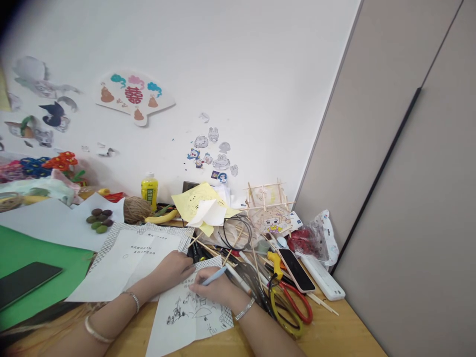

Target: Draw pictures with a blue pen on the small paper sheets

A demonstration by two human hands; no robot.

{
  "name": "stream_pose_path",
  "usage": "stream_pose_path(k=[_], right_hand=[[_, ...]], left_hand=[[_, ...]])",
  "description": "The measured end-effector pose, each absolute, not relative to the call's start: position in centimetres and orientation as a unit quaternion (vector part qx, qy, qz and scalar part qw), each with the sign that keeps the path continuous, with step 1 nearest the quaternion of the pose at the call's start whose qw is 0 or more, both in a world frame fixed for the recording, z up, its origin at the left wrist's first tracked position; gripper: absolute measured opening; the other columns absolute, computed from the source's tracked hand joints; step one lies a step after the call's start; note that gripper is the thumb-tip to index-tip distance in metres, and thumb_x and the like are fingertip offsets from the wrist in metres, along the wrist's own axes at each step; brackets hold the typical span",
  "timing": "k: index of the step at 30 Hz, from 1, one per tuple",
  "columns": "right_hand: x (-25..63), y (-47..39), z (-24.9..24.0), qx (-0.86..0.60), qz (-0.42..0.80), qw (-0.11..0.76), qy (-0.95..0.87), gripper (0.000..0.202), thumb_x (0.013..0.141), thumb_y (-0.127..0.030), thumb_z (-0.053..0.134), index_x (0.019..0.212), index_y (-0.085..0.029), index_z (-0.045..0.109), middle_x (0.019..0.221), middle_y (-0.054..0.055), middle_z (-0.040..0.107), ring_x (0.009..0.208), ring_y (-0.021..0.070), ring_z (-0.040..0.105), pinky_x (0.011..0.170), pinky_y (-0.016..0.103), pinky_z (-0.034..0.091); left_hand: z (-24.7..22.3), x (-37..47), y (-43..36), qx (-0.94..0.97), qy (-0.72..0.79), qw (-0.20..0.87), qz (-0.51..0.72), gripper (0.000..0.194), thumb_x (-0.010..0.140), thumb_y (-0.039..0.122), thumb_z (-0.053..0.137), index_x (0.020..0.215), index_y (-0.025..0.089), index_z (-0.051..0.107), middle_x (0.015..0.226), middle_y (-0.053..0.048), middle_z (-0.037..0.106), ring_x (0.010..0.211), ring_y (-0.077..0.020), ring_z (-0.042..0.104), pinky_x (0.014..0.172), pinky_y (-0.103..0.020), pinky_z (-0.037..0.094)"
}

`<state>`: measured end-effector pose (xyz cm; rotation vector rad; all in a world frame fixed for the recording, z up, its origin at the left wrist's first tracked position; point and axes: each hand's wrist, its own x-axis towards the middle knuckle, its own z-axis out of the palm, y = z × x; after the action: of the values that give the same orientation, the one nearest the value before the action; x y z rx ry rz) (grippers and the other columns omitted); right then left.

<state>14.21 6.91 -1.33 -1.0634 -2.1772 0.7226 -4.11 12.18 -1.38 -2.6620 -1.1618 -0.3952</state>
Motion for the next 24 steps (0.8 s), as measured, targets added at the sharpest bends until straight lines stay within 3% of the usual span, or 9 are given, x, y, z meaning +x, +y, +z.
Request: stream_pose_path(k=[24], right_hand=[[14.12, 6.87, -1.38, -0.403, 0.270, 0.311, -0.817, 0.013, 0.076, -0.017, 0.061, 0.064, -0.016, 0.059, 0.062, -0.004, 0.056, 0.063, 0.0110, 0.051, 0.058, 0.019, 0.038]], left_hand=[[-1.41, -4.04, 12.24, -0.902, -0.397, 0.102, -0.138, 0.034, 0.087, 0.030, 0.039, 0.062, 0.017, 0.057, 0.062, -0.005, 0.064, 0.059, -0.0177, 0.059, 0.059, -0.027, 0.036]])
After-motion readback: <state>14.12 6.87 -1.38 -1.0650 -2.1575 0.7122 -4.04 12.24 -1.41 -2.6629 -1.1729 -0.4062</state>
